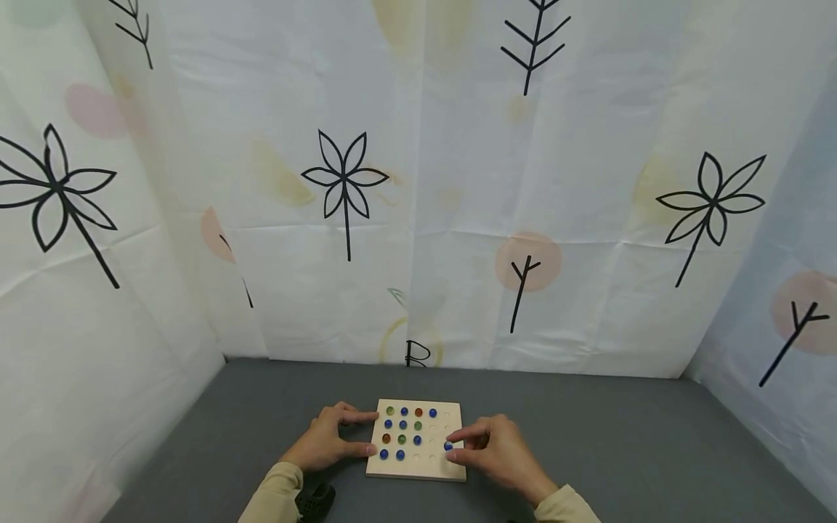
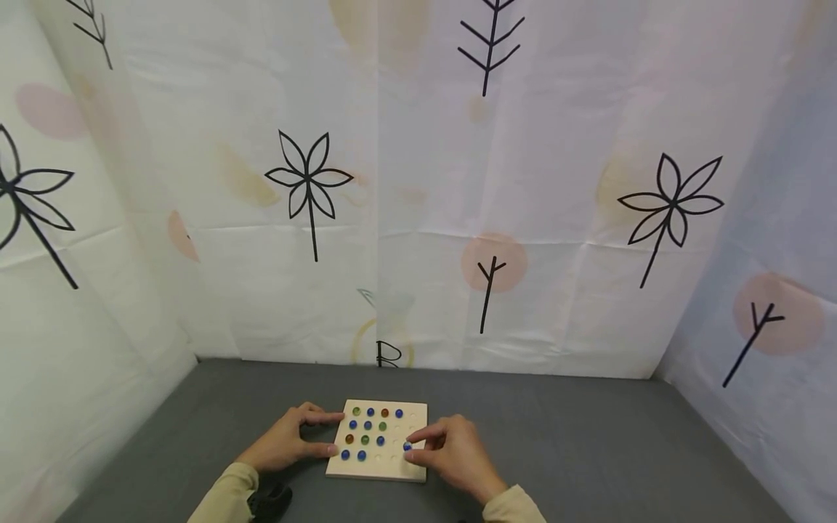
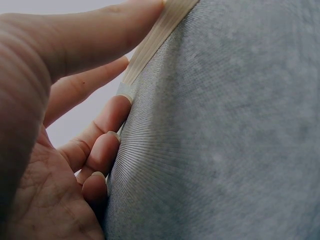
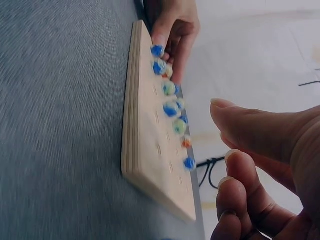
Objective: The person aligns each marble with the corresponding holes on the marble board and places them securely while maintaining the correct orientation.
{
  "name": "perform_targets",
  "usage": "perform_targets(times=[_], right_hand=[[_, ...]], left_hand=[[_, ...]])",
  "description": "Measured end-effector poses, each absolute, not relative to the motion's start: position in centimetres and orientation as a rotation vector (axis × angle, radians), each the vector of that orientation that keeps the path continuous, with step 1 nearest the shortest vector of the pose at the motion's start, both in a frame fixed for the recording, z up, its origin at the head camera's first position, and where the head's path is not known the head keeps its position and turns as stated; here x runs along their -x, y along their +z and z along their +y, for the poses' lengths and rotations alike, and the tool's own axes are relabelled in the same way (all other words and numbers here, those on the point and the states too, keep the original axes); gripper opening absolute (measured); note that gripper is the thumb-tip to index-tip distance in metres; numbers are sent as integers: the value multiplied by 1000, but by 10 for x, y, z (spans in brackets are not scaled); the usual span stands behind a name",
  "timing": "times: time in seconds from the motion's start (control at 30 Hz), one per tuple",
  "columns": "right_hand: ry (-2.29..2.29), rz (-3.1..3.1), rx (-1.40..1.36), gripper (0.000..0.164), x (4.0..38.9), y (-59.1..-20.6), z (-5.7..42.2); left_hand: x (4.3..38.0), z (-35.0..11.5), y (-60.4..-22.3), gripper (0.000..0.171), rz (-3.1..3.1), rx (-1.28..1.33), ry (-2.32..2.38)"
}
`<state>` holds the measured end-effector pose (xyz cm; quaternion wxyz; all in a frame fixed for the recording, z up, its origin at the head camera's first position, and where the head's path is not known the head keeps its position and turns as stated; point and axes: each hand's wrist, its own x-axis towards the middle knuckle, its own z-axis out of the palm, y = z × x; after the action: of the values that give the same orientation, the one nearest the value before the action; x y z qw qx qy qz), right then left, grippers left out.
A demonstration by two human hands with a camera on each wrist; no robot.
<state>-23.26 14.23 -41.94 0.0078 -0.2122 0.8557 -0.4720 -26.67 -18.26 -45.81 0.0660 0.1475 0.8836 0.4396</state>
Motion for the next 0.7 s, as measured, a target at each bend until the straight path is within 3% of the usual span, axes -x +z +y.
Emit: perform_targets(times=[0.7], right_hand=[[-1487, 2613, 635, 12, 241, -438, 99]], left_hand=[[269, -183, -460, 56, 2677, -479, 1301]])
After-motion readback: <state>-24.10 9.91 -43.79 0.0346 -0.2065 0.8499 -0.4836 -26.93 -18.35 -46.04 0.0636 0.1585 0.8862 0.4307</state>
